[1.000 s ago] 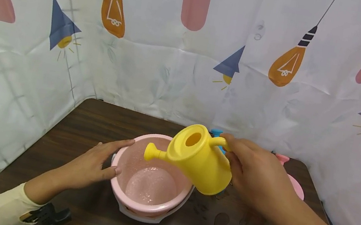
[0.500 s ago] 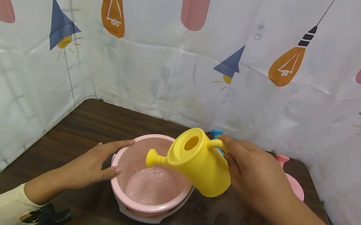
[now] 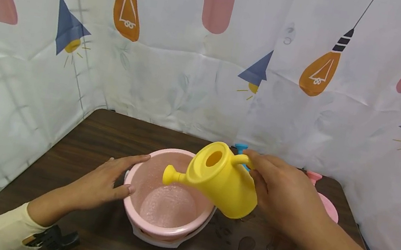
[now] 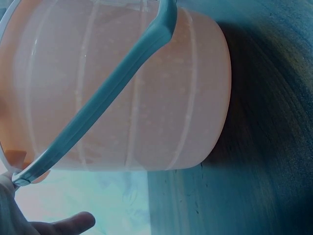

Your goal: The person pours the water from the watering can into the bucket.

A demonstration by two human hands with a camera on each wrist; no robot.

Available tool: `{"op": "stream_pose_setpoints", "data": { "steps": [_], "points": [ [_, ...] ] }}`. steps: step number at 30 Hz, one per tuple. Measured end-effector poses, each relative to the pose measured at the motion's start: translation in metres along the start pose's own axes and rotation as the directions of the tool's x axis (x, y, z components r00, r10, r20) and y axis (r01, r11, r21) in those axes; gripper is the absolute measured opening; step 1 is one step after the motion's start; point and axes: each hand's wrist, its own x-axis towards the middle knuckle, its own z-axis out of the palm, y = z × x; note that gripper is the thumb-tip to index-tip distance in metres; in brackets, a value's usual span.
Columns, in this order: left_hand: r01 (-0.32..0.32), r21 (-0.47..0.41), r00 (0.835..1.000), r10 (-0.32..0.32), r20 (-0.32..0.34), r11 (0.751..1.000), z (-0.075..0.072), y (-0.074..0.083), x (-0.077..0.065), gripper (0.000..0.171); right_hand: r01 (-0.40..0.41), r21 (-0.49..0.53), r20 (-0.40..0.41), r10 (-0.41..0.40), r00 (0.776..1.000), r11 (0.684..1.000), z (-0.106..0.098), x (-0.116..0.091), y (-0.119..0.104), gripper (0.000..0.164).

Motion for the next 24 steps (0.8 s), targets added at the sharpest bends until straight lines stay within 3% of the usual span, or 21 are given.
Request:
{"op": "stream_pose_setpoints", "data": {
  "steps": [24],
  "points": [
    [0.004, 0.000, 1.000, -0.004, -0.005, 1.000, 0.0007, 0.0004, -0.0001, 0.071, 0.029, 0.017, -0.037, -0.028, 0.999, 0.999, 0.0020, -0.0051, 0.0075, 0.050]
  ]
}}
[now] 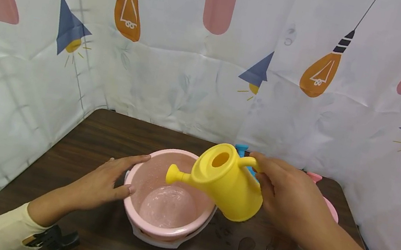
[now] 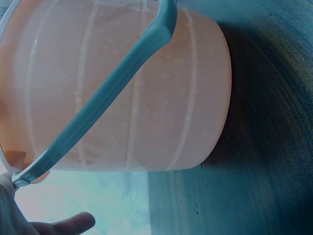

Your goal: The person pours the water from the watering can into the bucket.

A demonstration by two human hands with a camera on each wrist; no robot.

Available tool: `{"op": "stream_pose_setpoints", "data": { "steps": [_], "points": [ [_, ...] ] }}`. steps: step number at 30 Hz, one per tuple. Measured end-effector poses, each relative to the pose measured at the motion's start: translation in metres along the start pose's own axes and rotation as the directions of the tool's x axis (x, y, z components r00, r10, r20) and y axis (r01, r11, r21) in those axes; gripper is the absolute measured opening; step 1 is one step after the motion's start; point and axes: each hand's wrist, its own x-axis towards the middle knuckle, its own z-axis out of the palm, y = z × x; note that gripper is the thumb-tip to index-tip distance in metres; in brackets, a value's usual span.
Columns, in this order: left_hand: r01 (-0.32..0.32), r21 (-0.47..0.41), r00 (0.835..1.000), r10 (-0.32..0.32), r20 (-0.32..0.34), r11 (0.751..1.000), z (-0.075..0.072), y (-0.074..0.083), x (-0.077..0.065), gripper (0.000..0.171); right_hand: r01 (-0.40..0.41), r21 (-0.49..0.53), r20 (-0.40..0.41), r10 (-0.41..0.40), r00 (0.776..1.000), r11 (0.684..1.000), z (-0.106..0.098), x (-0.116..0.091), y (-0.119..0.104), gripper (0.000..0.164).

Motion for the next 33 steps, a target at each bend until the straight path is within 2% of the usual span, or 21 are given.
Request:
{"op": "stream_pose_setpoints", "data": {
  "steps": [5, 22, 33],
  "points": [
    [-0.004, 0.002, 1.000, 0.004, -0.001, 1.000, 0.0002, -0.0011, -0.0001, 0.071, 0.014, -0.019, -0.014, -0.014, 1.000, 1.000, 0.0008, 0.0001, 0.0001, 0.052],
    [-0.006, 0.001, 1.000, 0.006, -0.003, 1.000, 0.0002, -0.0011, 0.0001, 0.071, -0.015, -0.005, 0.017, 0.015, 1.000, 1.000, -0.0006, -0.0009, 0.0014, 0.051],
    [-0.005, -0.006, 1.000, 0.005, -0.003, 1.000, 0.0003, -0.0007, 0.0004, 0.073, -0.009, 0.008, -0.005, 0.009, 1.000, 1.000, 0.0010, 0.0000, -0.0003, 0.051]
  ]
}}
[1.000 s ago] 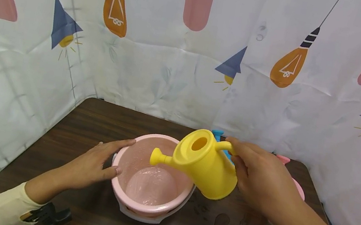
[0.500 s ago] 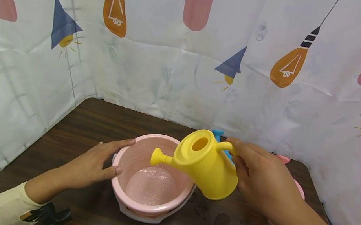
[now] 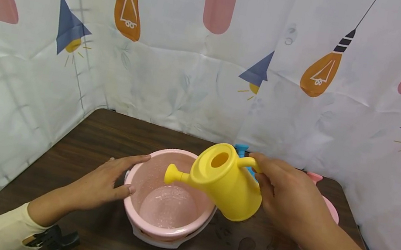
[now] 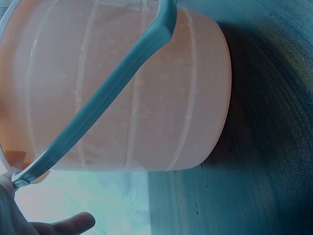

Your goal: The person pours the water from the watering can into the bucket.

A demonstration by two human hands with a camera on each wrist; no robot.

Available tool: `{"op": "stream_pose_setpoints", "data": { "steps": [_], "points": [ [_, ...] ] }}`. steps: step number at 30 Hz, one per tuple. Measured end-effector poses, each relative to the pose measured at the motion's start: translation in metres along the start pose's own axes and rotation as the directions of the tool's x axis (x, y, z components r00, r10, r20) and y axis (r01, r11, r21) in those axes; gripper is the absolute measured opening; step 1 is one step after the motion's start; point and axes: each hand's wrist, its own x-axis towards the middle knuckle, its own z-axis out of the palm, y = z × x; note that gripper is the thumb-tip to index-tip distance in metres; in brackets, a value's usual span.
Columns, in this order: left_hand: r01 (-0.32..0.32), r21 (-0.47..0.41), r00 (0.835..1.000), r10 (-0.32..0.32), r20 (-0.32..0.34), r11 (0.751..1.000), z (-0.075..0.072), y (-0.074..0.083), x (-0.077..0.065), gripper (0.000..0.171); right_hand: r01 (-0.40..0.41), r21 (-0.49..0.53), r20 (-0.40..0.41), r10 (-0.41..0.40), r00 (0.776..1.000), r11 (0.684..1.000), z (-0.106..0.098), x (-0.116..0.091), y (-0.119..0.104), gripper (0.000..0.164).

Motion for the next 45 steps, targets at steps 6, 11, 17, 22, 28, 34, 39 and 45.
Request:
{"op": "stream_pose_setpoints", "data": {
  "steps": [6, 11, 17, 22, 28, 34, 39, 45],
  "points": [
    [0.003, -0.004, 1.000, -0.003, 0.001, 1.000, 0.0007, 0.0002, 0.0002, 0.074, -0.002, 0.004, 0.003, 0.002, 1.000, 1.000, 0.0003, 0.0005, -0.0003, 0.051],
    [0.001, -0.004, 1.000, -0.001, 0.000, 1.000, 0.0006, 0.0006, -0.0001, 0.073, 0.000, 0.002, -0.003, 0.000, 1.000, 1.000, 0.0004, 0.0008, -0.0015, 0.051],
    [-0.004, -0.005, 1.000, 0.004, -0.002, 1.000, 0.0000, 0.0002, 0.0000, 0.072, 0.012, -0.006, -0.012, -0.012, 1.000, 1.000, 0.0002, 0.0005, -0.0012, 0.052],
    [-0.003, -0.004, 1.000, 0.003, 0.001, 1.000, -0.0003, -0.0006, 0.0003, 0.071, 0.025, -0.009, -0.017, -0.025, 1.000, 1.000, -0.0003, 0.0013, -0.0006, 0.051],
    [-0.006, -0.007, 1.000, 0.006, 0.002, 1.000, -0.0005, -0.0006, 0.0007, 0.072, 0.021, -0.006, -0.005, -0.021, 1.000, 1.000, -0.0002, 0.0023, -0.0005, 0.050],
    [-0.003, -0.012, 1.000, 0.003, 0.001, 1.000, -0.0009, 0.0002, 0.0003, 0.071, 0.017, -0.006, 0.004, -0.017, 1.000, 1.000, -0.0006, 0.0023, -0.0005, 0.050],
    [-0.009, -0.009, 1.000, 0.009, -0.003, 1.000, -0.0005, 0.0000, 0.0002, 0.071, 0.000, -0.005, 0.017, 0.000, 1.000, 1.000, -0.0006, 0.0023, 0.0001, 0.049],
    [-0.005, -0.007, 1.000, 0.005, -0.001, 1.000, -0.0004, 0.0001, -0.0002, 0.071, 0.002, -0.007, 0.017, -0.002, 1.000, 1.000, -0.0007, 0.0026, 0.0003, 0.049]
  ]
}}
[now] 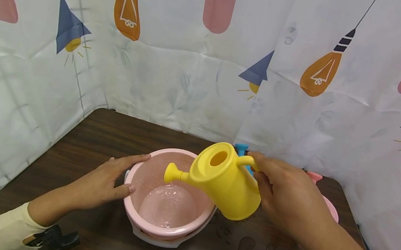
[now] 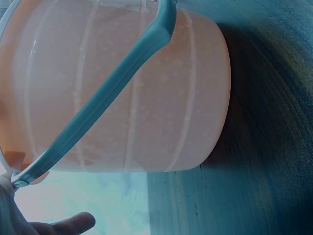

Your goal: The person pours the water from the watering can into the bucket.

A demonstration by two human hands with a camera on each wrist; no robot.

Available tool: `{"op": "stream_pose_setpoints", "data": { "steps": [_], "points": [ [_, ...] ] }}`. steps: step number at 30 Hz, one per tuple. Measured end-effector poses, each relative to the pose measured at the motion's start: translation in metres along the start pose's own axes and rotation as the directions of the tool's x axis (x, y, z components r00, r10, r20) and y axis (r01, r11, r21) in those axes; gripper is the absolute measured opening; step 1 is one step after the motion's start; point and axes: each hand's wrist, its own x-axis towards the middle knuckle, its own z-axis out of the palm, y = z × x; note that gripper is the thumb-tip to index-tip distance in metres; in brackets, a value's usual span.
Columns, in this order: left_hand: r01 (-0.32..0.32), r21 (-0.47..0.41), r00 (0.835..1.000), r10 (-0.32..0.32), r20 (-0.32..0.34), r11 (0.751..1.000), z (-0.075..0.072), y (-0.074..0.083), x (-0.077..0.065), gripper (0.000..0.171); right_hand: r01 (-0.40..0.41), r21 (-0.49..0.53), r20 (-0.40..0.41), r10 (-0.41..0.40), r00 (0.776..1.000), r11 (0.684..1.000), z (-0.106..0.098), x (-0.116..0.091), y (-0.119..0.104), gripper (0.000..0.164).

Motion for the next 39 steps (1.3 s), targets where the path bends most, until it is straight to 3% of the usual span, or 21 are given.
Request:
{"op": "stream_pose_setpoints", "data": {
  "steps": [39],
  "points": [
    [-0.005, -0.001, 1.000, 0.005, -0.003, 1.000, 0.0005, -0.0002, -0.0006, 0.069, -0.002, 0.010, 0.006, 0.002, 1.000, 1.000, -0.0007, 0.0037, -0.0016, 0.047]
  ]
}}
